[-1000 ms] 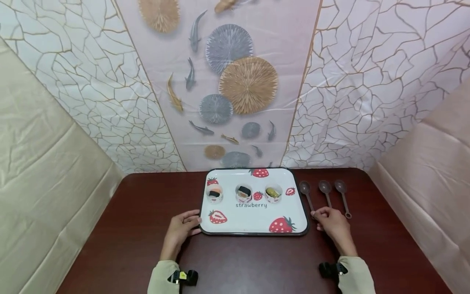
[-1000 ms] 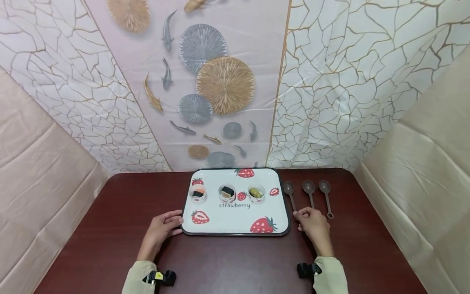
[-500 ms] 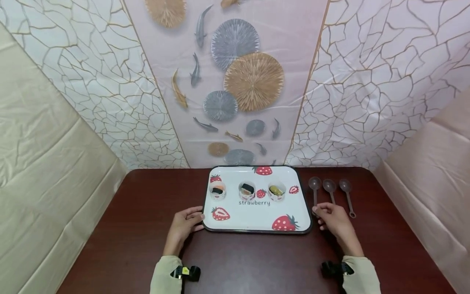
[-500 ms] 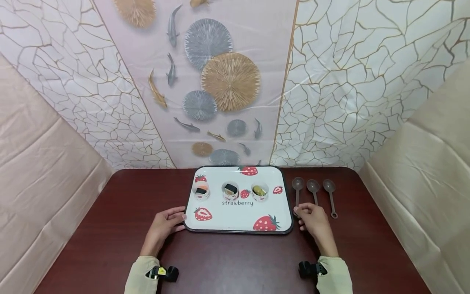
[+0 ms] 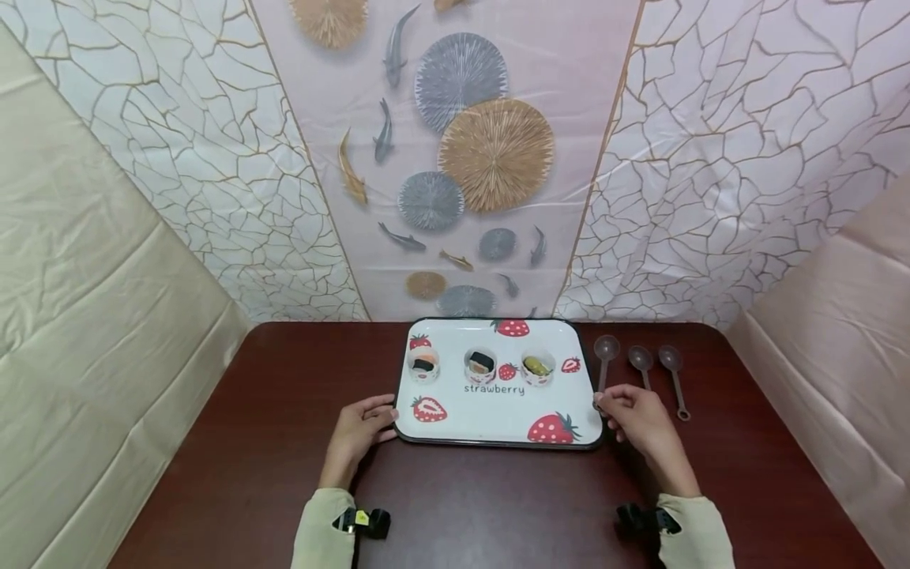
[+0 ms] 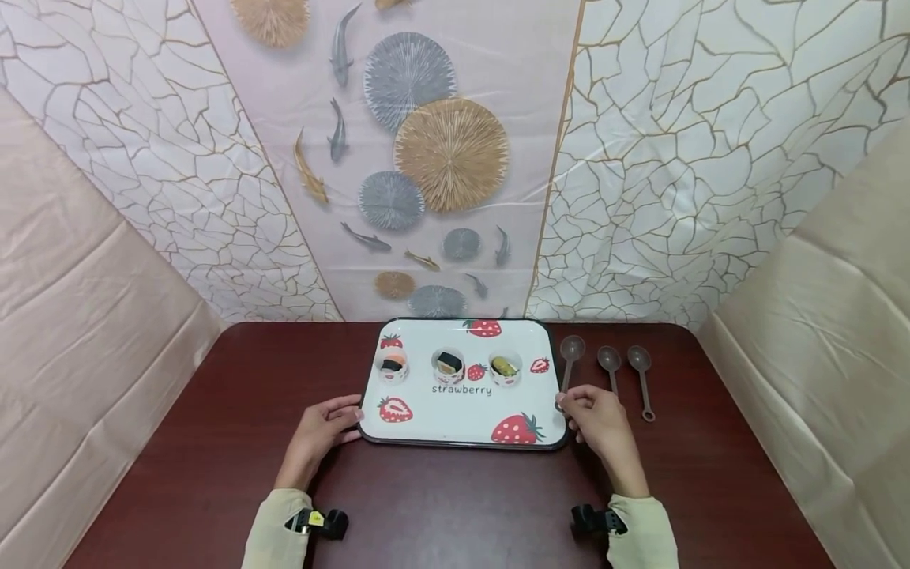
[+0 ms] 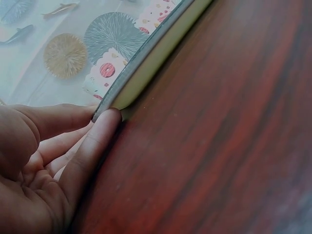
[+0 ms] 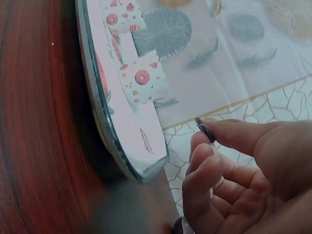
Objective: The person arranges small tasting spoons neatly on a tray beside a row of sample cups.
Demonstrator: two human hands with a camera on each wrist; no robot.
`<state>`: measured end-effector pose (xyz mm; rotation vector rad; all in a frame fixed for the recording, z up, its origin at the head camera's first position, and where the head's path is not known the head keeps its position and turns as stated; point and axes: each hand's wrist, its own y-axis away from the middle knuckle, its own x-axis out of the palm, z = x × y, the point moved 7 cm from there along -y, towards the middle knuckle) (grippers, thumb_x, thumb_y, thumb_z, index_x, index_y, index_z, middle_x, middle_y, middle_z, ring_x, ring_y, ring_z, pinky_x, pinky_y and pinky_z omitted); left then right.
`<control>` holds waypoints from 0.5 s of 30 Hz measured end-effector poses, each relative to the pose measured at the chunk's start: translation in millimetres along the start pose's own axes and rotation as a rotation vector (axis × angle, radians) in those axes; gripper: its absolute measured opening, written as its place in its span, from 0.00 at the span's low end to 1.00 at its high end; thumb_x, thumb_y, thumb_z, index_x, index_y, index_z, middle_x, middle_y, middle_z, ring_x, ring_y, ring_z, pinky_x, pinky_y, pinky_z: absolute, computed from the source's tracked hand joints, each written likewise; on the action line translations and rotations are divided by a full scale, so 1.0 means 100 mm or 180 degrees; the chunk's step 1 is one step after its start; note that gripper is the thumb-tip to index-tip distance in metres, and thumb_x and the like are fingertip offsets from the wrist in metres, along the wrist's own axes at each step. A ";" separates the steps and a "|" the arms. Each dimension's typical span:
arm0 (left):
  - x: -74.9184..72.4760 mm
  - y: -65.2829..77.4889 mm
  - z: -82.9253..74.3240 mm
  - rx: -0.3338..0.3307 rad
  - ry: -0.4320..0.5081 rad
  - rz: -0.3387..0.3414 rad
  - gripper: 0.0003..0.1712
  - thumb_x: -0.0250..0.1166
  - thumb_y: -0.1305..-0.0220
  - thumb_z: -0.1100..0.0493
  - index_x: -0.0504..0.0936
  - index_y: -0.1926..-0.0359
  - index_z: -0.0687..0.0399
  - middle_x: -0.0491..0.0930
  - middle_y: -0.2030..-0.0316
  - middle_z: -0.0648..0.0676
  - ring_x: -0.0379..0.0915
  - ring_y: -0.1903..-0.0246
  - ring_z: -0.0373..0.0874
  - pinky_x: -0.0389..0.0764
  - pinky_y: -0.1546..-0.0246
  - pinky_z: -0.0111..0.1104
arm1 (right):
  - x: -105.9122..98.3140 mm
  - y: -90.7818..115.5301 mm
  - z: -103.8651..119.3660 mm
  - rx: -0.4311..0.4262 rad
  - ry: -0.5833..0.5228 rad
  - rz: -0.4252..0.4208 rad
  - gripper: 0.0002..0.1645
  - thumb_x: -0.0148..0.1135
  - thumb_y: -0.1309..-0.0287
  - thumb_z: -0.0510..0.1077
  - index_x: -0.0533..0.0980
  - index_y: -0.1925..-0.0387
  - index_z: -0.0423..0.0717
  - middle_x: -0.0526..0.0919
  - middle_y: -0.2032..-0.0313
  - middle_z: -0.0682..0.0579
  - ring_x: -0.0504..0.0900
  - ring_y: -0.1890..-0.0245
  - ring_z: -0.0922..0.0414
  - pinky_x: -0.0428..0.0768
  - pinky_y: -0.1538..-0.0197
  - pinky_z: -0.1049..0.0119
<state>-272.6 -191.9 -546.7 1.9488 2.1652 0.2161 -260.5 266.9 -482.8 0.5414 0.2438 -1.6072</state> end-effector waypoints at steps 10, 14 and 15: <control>0.01 -0.03 -0.01 0.0025 -0.0017 -0.0004 0.22 0.70 0.30 0.67 0.82 0.37 0.67 0.87 0.55 0.61 0.85 0.63 0.41 0.91 0.64 0.33 | 0.07 0.02 0.07 -0.0023 0.0087 -0.0090 0.17 0.64 0.25 0.47 0.81 0.53 0.34 0.82 0.75 0.46 0.74 0.82 0.57 0.75 0.80 0.66; 0.01 -0.04 0.01 -0.0007 -0.0040 0.0004 0.22 0.70 0.30 0.67 0.83 0.37 0.66 0.87 0.54 0.61 0.85 0.63 0.41 0.91 0.63 0.33 | 0.12 0.03 0.11 -0.0069 0.0015 -0.0108 0.16 0.64 0.25 0.46 0.81 0.54 0.34 0.80 0.76 0.46 0.72 0.84 0.58 0.73 0.81 0.66; 0.01 -0.03 0.02 -0.0013 -0.0038 0.0006 0.22 0.70 0.30 0.67 0.83 0.37 0.66 0.87 0.54 0.61 0.85 0.63 0.41 0.91 0.63 0.33 | 0.14 0.04 0.12 -0.0080 -0.0018 -0.0099 0.16 0.64 0.25 0.46 0.81 0.55 0.34 0.80 0.77 0.47 0.72 0.84 0.58 0.74 0.81 0.67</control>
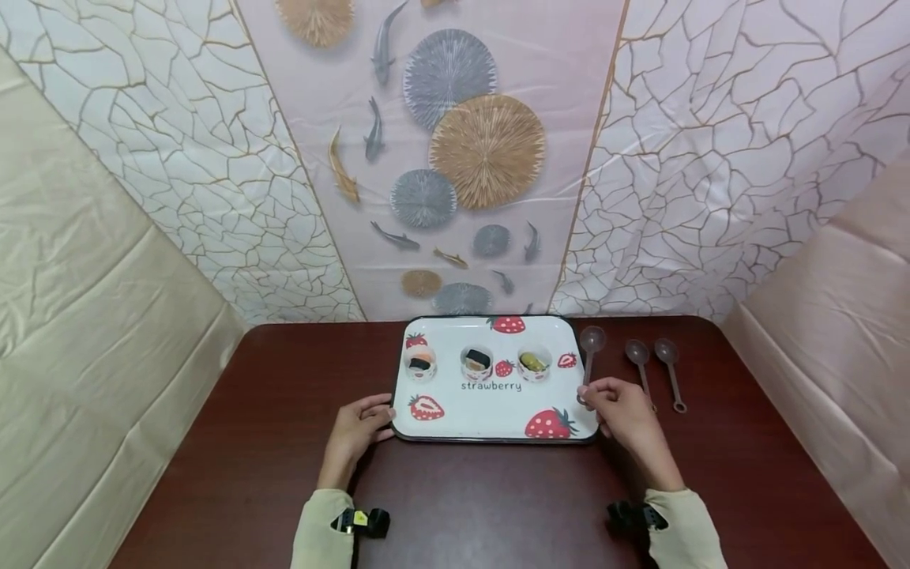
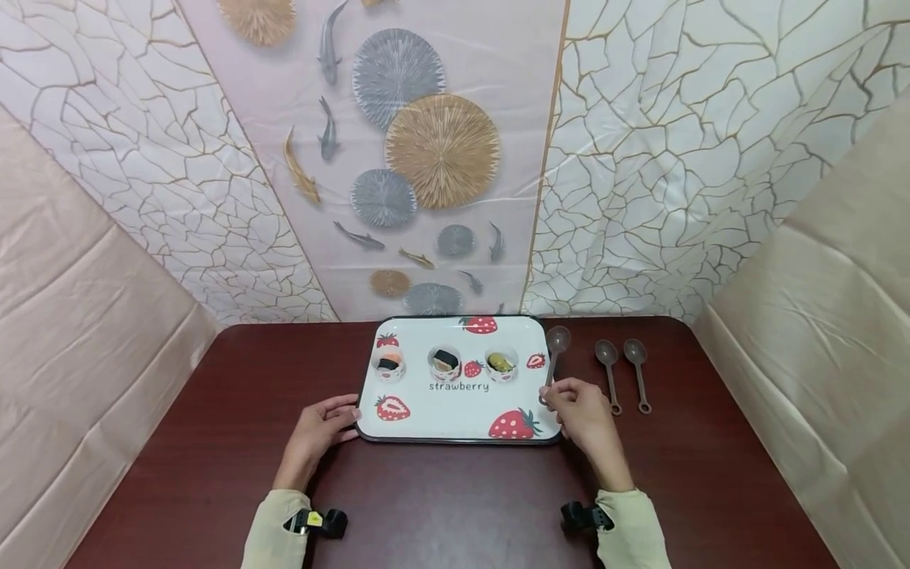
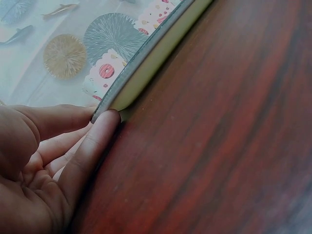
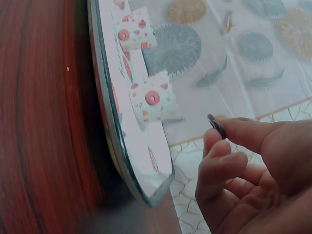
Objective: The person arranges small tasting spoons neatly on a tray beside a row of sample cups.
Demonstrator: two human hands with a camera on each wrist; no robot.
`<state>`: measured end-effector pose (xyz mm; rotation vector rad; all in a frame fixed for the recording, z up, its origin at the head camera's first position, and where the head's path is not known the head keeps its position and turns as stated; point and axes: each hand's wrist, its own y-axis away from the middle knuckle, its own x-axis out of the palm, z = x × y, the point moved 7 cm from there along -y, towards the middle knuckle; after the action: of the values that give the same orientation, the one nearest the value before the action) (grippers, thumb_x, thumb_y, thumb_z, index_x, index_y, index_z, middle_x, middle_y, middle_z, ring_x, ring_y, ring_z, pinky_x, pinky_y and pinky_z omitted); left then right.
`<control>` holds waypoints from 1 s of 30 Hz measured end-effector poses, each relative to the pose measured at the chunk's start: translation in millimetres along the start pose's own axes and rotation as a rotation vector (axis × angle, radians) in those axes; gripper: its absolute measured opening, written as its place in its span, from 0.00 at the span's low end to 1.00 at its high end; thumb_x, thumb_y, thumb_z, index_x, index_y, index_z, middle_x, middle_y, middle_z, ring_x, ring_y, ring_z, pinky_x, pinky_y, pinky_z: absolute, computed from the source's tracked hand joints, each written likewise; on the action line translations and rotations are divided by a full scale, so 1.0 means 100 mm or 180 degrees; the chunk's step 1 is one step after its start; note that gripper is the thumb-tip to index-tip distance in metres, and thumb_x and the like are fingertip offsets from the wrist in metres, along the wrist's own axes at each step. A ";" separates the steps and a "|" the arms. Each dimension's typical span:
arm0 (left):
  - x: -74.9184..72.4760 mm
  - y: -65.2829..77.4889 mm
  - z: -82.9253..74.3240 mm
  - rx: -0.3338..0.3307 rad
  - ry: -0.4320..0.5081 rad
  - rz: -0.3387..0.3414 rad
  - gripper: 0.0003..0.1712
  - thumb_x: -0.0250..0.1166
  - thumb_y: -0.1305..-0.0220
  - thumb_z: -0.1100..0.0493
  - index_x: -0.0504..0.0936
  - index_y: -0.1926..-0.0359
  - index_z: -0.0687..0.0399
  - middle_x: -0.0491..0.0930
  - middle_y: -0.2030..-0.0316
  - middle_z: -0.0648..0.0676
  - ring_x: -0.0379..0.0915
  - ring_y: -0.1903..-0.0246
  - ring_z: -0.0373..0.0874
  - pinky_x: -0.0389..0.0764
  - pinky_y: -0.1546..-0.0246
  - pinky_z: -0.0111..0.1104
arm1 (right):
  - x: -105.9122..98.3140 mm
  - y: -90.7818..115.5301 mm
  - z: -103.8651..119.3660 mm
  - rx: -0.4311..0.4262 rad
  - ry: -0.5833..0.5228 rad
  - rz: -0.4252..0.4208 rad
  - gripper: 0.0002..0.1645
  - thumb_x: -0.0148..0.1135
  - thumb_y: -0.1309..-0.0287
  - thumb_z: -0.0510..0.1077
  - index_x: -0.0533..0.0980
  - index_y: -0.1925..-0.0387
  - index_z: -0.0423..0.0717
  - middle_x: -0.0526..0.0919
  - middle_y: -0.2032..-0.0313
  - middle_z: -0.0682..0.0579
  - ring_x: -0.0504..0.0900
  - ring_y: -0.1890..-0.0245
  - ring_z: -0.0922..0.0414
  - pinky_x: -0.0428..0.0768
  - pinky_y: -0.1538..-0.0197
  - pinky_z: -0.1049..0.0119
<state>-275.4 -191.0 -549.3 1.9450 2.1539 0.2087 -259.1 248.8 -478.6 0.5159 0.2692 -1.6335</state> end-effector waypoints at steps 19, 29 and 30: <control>0.03 0.01 -0.03 -0.0005 -0.0051 0.0005 0.21 0.71 0.30 0.66 0.83 0.38 0.65 0.87 0.55 0.60 0.85 0.62 0.40 0.91 0.63 0.34 | 0.24 0.12 0.37 -0.0428 0.0232 0.0022 0.12 0.64 0.26 0.44 0.83 0.62 0.38 0.76 0.83 0.50 0.73 0.86 0.56 0.71 0.84 0.67; 0.00 0.02 -0.04 0.0062 0.0016 0.0020 0.23 0.70 0.30 0.67 0.81 0.37 0.69 0.86 0.55 0.61 0.84 0.64 0.40 0.91 0.64 0.33 | 0.45 0.13 0.54 -0.0493 0.0006 0.0077 0.09 0.63 0.25 0.40 0.83 0.58 0.35 0.81 0.78 0.45 0.77 0.86 0.53 0.73 0.83 0.69; 0.00 0.03 -0.04 0.0066 0.0018 0.0024 0.23 0.70 0.30 0.67 0.81 0.37 0.69 0.86 0.55 0.61 0.84 0.64 0.40 0.91 0.64 0.33 | 0.48 0.12 0.55 -0.0493 0.0020 0.0074 0.09 0.63 0.25 0.40 0.83 0.57 0.35 0.81 0.77 0.44 0.77 0.85 0.53 0.73 0.83 0.69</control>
<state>-273.9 -190.1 -545.1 1.9663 2.1611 0.1941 -259.4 179.8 -452.1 0.4049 0.3896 -1.5741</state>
